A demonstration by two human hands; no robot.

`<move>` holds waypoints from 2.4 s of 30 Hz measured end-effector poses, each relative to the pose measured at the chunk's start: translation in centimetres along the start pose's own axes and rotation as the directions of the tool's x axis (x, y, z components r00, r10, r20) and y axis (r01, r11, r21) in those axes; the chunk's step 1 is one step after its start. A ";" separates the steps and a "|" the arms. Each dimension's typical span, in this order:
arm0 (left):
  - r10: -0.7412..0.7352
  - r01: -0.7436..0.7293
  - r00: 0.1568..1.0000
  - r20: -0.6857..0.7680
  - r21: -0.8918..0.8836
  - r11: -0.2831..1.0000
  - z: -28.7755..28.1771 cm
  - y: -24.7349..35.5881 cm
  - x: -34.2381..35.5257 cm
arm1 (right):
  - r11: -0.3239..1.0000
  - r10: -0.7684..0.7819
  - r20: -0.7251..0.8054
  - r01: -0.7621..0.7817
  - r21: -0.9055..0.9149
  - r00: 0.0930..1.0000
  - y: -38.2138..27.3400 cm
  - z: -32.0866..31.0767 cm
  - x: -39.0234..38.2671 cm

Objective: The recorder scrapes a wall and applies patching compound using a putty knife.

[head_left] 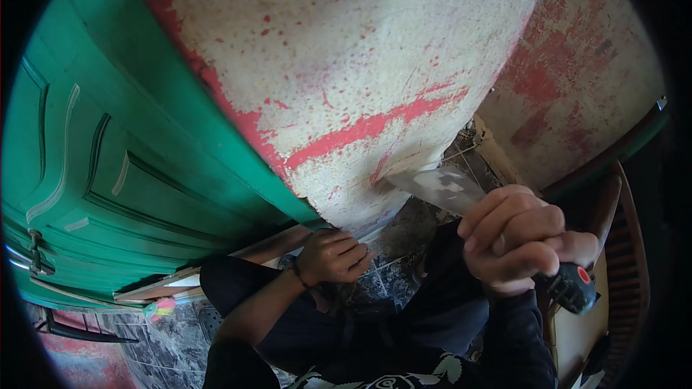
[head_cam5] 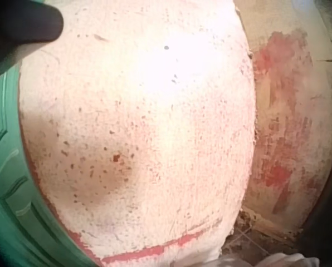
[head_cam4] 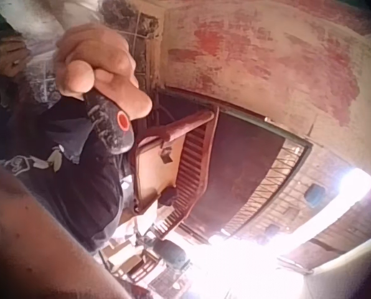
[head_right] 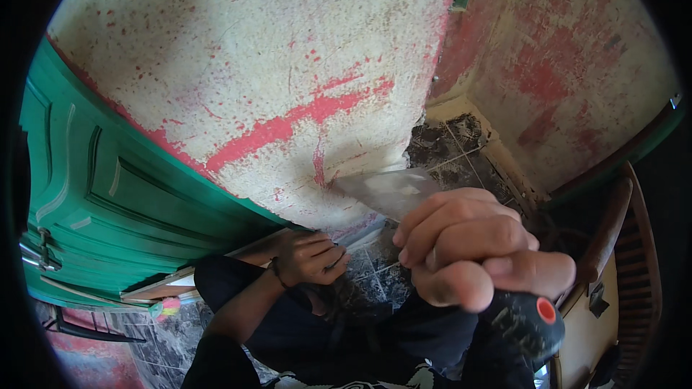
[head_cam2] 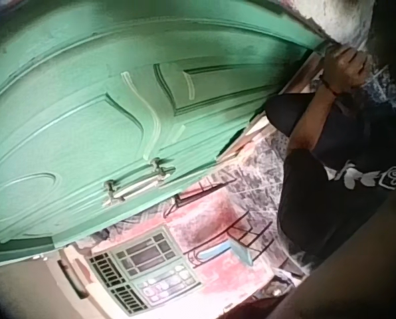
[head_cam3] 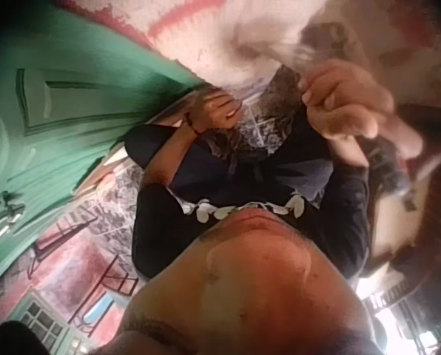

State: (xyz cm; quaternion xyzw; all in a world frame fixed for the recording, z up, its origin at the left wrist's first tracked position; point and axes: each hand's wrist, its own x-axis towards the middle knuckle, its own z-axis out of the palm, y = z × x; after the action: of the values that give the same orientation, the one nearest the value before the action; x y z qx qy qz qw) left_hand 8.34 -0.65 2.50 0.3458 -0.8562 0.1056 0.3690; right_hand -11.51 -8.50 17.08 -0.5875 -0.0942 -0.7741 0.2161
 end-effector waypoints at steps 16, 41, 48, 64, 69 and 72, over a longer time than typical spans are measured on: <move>-0.045 0.044 0.999 -0.014 -0.076 0.996 1.2 0.5 0.1 | 0.998 0.061 -0.011 -0.061 0.026 0.998 -0.7 0.1 0.4; -0.085 0.089 0.995 0.047 -0.083 0.993 1.1 0.8 0.3 | 0.987 -0.149 -0.082 0.153 0.040 0.985 -0.9 -0.1 1.9; -0.091 0.094 0.995 0.043 -0.068 0.993 1.2 0.6 -0.2 | 0.995 0.068 0.049 -0.064 -0.075 0.996 -0.5 -0.2 1.1; -0.049 0.051 0.998 0.027 -0.070 0.996 0.8 0.4 -0.1 | 0.988 0.138 0.006 -0.138 -0.071 0.990 -0.8 1.2 0.8; -0.084 0.087 0.996 0.029 -0.096 0.992 1.1 0.5 -0.3 | 0.996 -0.035 -0.096 0.042 0.074 0.995 -0.1 0.8 0.5; -0.068 0.070 0.997 0.027 -0.077 0.995 1.4 0.5 -0.4 | 0.989 0.143 0.031 -0.142 -0.029 0.989 -0.6 0.9 0.9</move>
State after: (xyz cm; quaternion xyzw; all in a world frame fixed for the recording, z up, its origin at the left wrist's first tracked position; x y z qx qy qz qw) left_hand 7.39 -0.68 1.31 0.3618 -0.8516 0.0553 0.3752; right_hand -11.18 -7.79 18.25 -0.6083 -0.0450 -0.7481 0.2613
